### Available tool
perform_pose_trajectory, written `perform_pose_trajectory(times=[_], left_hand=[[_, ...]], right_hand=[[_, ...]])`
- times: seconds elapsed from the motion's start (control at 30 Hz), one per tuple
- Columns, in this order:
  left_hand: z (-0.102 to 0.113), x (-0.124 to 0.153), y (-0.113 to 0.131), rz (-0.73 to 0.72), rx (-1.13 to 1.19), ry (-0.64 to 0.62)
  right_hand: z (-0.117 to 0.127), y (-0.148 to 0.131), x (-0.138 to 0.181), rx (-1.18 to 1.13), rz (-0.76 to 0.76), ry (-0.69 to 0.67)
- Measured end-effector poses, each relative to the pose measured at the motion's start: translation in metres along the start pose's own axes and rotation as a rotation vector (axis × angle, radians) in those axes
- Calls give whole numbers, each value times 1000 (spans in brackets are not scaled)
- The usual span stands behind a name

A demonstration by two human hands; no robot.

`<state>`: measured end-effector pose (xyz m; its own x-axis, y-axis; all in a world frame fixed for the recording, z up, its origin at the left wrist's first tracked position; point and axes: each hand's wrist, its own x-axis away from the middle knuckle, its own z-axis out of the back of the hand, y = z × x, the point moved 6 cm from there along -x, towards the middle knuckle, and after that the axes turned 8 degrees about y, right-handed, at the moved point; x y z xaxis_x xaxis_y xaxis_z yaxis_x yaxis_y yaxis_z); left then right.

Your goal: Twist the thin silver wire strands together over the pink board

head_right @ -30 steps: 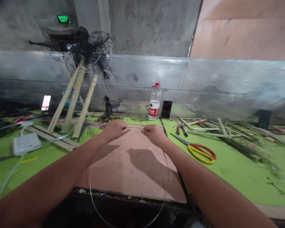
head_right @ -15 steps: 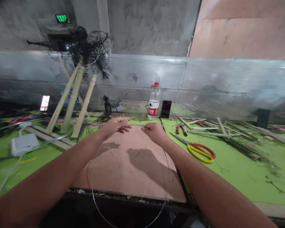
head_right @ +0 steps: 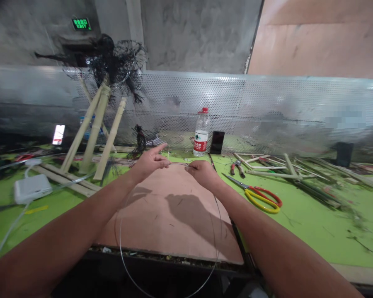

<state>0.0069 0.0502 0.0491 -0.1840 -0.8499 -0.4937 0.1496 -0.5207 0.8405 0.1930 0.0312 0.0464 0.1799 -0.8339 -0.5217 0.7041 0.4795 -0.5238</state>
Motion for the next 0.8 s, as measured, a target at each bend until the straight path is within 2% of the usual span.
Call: perform_pose_trajectory(times=[0.33, 0.6, 0.8], left_hand=[[-2, -1, -8, 42, 114, -133], [-2, -5, -14, 77, 103, -104], [-2, -3, -5, 18, 57, -94]], right_hand=[[-1, 2, 0, 7, 6, 17], [-2, 1, 0, 26, 34, 15], [-2, 5, -1, 41, 24, 25]])
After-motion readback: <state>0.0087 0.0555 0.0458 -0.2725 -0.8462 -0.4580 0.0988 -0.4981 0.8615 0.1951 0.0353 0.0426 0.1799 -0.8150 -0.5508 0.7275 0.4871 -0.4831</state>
